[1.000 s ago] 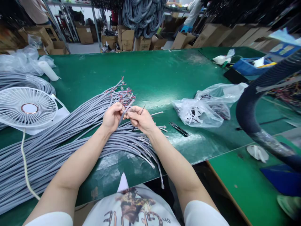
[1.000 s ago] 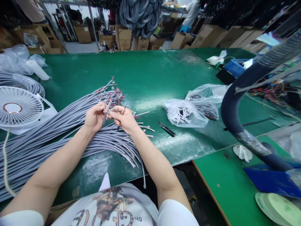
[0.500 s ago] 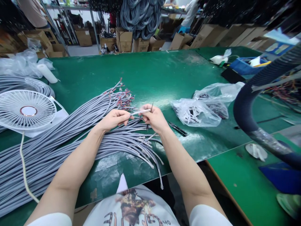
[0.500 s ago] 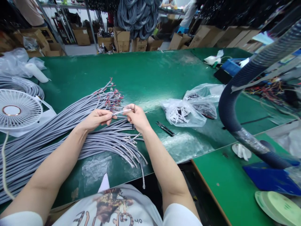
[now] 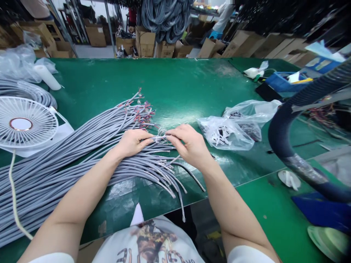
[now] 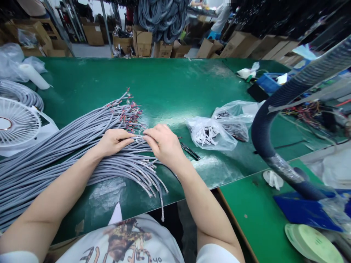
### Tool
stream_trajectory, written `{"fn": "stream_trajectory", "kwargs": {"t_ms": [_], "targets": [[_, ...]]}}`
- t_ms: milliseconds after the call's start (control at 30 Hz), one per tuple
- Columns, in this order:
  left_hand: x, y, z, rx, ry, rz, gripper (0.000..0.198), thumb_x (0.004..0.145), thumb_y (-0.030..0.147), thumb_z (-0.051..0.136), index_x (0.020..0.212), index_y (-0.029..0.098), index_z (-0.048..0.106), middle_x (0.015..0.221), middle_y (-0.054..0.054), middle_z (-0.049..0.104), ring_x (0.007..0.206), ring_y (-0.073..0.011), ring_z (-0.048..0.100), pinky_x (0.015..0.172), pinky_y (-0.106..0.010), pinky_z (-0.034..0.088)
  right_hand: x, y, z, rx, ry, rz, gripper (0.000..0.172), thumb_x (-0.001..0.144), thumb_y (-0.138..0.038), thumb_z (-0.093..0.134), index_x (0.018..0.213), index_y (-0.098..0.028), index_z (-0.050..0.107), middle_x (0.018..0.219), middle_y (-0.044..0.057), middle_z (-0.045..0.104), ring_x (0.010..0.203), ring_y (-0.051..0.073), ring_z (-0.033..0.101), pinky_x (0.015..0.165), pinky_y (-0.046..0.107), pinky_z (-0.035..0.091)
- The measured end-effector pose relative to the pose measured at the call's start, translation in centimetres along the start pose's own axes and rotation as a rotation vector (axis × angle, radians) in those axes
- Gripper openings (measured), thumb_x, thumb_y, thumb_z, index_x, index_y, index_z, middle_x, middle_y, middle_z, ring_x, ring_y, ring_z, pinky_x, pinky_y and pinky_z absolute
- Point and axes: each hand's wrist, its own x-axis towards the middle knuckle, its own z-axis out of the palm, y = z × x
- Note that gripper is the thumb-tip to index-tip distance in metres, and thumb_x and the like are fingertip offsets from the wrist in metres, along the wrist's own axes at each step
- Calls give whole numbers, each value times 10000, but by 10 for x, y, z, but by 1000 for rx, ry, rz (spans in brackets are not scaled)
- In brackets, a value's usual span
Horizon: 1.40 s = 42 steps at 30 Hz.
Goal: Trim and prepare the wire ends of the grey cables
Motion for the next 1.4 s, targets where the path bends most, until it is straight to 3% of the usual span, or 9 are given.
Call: {"fn": "stream_trajectory", "kwargs": {"t_ms": [300, 467, 600, 933, 1133, 1400], "targets": [[0, 1, 2, 62, 8, 22, 282, 884, 337, 516, 1014, 207, 730, 875, -73, 745, 762, -166, 658, 687, -250, 442, -6, 12, 18, -151, -46, -18, 217, 910, -220, 479, 915, -203, 695, 879, 78, 558, 850, 210, 488, 774, 358, 411], [-1, 1, 3, 30, 36, 24, 264, 869, 335, 533, 980, 215, 740, 791, -67, 727, 722, -169, 637, 654, -256, 408, -9, 8, 16, -271, -139, 20, 367, 924, -399, 466, 1116, -149, 655, 901, 114, 565, 847, 240, 479, 755, 367, 412], [-1, 0, 4, 14, 17, 37, 258, 865, 340, 545, 985, 221, 739, 763, -60, 721, 700, -165, 628, 649, -254, 399, -9, 5, 13, -289, -102, 7, 382, 975, -326, 346, 1108, -153, 659, 803, 93, 579, 773, 219, 486, 734, 345, 404], [-2, 0, 3, 80, 17, 79, 307, 894, 366, 505, 1012, 196, 732, 767, -58, 725, 692, -150, 636, 631, -237, 404, -10, 17, 25, -410, -133, -128, 364, 909, -104, 405, 1136, -203, 671, 776, 59, 667, 675, 185, 445, 646, 310, 343], [-2, 1, 3, 115, 29, 101, 320, 905, 371, 486, 1003, 188, 730, 759, -54, 727, 684, -140, 642, 621, -228, 414, -11, 21, 31, -469, -80, -188, 353, 898, -91, 429, 1107, -198, 693, 733, 48, 676, 661, 181, 440, 618, 308, 322], [-2, 1, 3, 109, 45, 120, 307, 900, 355, 500, 996, 177, 732, 748, -56, 725, 669, -140, 640, 613, -229, 412, -9, 21, 33, -360, -98, -145, 344, 899, -97, 432, 1093, -200, 697, 751, 53, 688, 663, 182, 465, 623, 306, 351]]}}
